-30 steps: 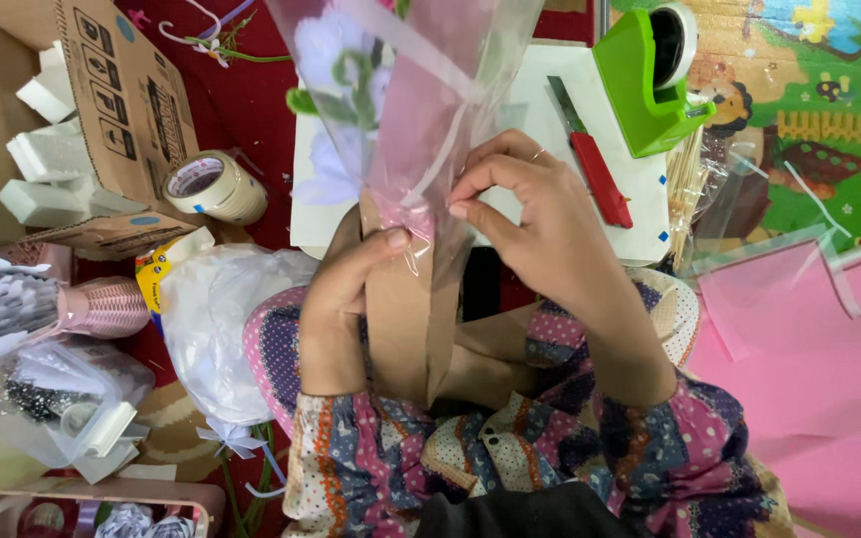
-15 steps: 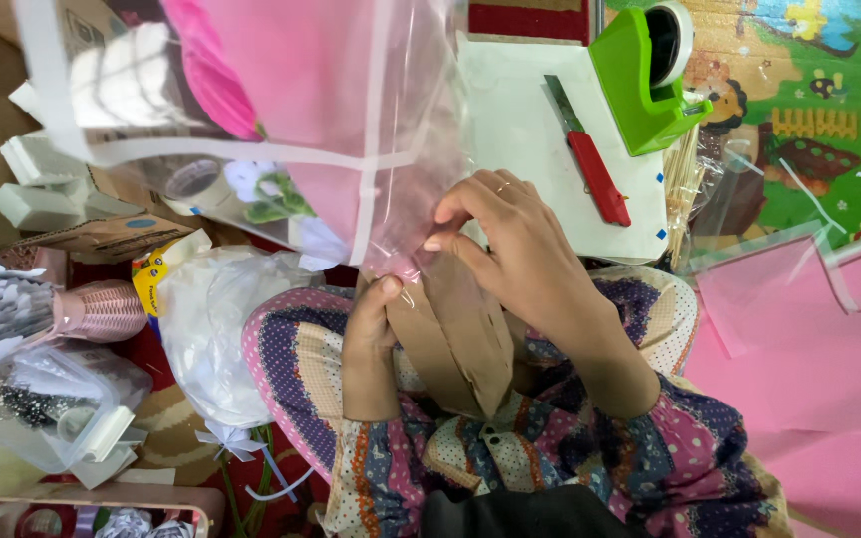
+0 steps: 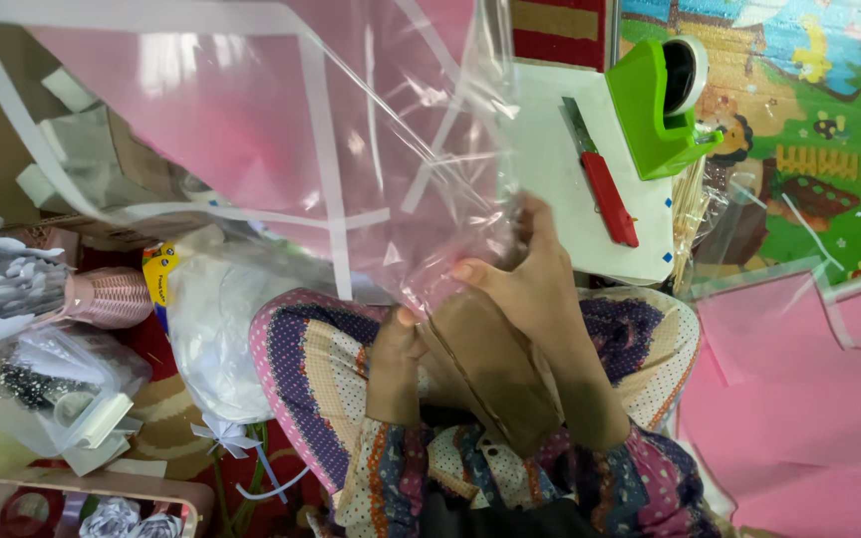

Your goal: The person wraps a bouquet of pink flowers with white wrapping paper and a brown cardboard base, then adds a clear plastic outer wrap and pink decorative paper.

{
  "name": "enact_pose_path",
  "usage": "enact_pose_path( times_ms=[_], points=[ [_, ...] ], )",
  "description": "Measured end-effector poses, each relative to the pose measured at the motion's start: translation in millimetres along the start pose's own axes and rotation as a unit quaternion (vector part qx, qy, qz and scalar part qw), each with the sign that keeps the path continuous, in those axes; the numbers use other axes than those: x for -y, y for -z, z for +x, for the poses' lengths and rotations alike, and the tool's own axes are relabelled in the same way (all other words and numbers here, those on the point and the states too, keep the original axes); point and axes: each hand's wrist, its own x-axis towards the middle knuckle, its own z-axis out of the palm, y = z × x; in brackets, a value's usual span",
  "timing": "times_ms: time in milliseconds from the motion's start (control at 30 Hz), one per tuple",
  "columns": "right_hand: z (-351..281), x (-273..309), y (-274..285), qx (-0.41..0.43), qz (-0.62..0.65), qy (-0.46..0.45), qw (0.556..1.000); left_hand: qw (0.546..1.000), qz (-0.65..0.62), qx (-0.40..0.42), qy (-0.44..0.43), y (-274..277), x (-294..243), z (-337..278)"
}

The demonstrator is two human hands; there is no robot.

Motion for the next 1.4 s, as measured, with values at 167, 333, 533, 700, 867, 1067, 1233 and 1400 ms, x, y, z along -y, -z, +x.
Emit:
enact_pose_path(
  times_ms=[167, 333, 533, 700, 867, 1067, 1233, 1400],
  points=[
    [4.1, -43.9, 0.0, -0.011, -0.097, -0.074, 0.992, 0.983, 0.175, -0.024, 0.051, -39.2, -29.0, -3.1],
    [10.5, -60.6, 3.9, -0.109, -0.067, -0.039, 0.991, 0.963, 0.238, -0.126, 0.029, -30.5, -16.5, -8.8],
    [8.6, -79.2, -7.7, -0.137, -0.059, -0.061, 0.987, 0.909, 0.352, -0.222, -0.005, -84.2, -6.6, -11.2],
    [2.2, -65.6, -10.3, -0.115, -0.068, -0.122, 0.984, 0.839, 0.434, -0.327, -0.021, -81.8, 3.8, -4.0],
    [-11.2, -78.8, -1.9, -0.016, 0.131, -0.004, 0.991, 0.82, 0.437, -0.369, -0.022, -77.0, 5.6, -5.3],
    [-18.8, -92.2, -8.3, -0.064, 0.214, 0.011, 0.975, 0.82, 0.436, -0.371, 0.009, -85.9, 0.6, -3.4],
    [-27.5, -72.3, -15.4, -0.088, 0.224, 0.044, 0.97, 0.807, 0.464, -0.363, 0.031, -117.6, -19.5, -2.9],
    [-32.3, -86.6, -9.9, -0.101, 0.219, 0.057, 0.969, 0.785, 0.503, -0.355, 0.066, -112.9, -21.6, -1.2]
  ],
)
